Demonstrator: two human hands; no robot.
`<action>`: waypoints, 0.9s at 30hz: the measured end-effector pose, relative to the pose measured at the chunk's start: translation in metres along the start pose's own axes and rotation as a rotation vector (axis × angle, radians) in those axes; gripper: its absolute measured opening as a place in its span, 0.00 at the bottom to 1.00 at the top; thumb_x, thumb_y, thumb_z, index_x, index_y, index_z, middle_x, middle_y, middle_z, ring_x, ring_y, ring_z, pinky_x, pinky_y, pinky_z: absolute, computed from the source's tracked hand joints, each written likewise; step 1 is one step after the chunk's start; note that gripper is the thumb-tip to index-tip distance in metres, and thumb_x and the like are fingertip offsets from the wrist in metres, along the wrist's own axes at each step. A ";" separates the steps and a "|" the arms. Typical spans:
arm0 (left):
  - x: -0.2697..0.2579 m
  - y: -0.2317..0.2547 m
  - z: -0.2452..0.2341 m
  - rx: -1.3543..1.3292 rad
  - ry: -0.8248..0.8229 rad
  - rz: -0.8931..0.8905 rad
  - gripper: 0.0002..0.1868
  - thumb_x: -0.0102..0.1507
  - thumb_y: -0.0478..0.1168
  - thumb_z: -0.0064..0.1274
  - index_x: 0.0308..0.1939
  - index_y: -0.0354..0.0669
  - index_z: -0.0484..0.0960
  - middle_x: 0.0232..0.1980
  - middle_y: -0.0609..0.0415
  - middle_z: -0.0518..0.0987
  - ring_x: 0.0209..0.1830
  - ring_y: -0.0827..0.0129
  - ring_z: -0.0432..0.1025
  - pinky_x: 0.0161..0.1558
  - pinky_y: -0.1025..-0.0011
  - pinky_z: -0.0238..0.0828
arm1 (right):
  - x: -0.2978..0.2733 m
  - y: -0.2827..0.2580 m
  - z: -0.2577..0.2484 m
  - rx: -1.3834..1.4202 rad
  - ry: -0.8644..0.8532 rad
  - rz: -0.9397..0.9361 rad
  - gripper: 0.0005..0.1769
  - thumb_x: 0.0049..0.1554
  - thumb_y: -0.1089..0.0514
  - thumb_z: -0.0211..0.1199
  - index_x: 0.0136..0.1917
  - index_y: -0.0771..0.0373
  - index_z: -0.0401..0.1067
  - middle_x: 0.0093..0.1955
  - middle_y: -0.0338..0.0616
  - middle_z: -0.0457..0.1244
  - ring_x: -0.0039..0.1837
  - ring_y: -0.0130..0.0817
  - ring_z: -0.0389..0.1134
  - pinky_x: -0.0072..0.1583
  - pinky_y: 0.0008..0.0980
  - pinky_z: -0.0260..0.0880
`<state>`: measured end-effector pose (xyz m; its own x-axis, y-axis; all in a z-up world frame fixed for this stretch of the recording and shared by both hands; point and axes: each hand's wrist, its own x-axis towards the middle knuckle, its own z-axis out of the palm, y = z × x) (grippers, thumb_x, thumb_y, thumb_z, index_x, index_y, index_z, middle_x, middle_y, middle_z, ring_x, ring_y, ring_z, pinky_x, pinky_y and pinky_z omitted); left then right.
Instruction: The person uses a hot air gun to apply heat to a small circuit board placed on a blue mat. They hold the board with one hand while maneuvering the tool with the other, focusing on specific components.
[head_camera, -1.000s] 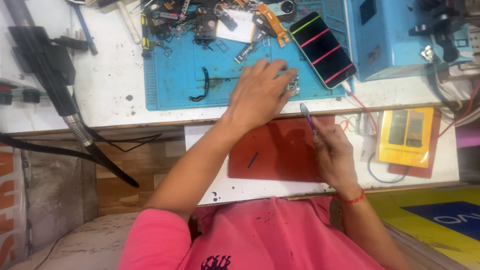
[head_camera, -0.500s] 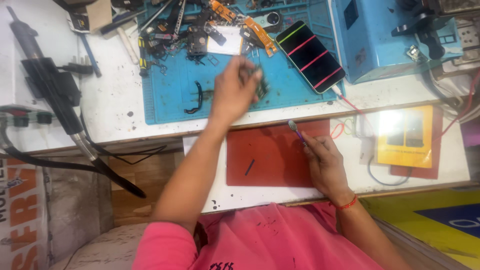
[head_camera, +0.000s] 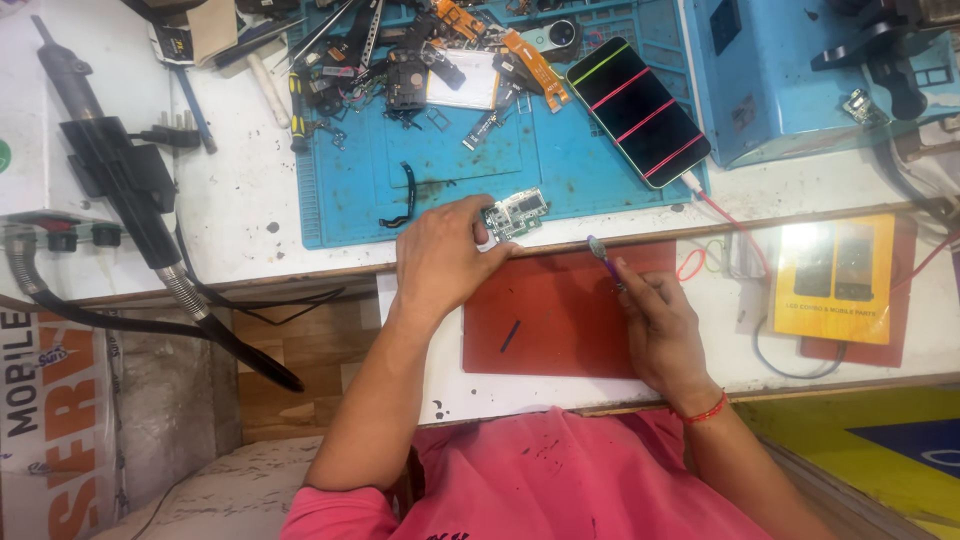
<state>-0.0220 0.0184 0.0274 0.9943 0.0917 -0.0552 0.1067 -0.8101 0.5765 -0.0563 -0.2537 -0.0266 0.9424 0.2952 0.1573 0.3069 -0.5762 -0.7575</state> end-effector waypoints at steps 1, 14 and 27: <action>0.000 0.000 0.001 0.002 0.005 0.008 0.26 0.50 0.48 0.71 0.51 0.48 0.84 0.30 0.61 0.80 0.35 0.62 0.77 0.36 0.60 0.72 | -0.003 0.005 0.001 -0.018 -0.011 0.005 0.27 0.60 0.71 0.56 0.71 0.57 0.70 0.49 0.48 0.62 0.48 0.40 0.67 0.51 0.36 0.69; 0.022 0.006 0.024 -0.049 0.196 0.282 0.26 0.48 0.58 0.72 0.42 0.50 0.85 0.44 0.58 0.76 0.48 0.59 0.69 0.49 0.58 0.65 | 0.072 -0.032 -0.011 -0.311 -0.131 -0.083 0.30 0.58 0.68 0.55 0.73 0.57 0.68 0.53 0.59 0.61 0.46 0.57 0.67 0.48 0.48 0.69; 0.021 0.000 0.030 -0.013 0.244 0.341 0.25 0.52 0.57 0.70 0.45 0.49 0.83 0.46 0.57 0.74 0.50 0.59 0.67 0.49 0.60 0.65 | 0.078 -0.042 -0.017 -0.365 -0.202 -0.045 0.31 0.56 0.68 0.57 0.72 0.51 0.69 0.53 0.53 0.62 0.44 0.55 0.67 0.44 0.49 0.69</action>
<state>-0.0010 0.0027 0.0019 0.9413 -0.0445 0.3345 -0.2296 -0.8109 0.5383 0.0067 -0.2193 0.0280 0.8931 0.4488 0.0301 0.4083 -0.7809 -0.4729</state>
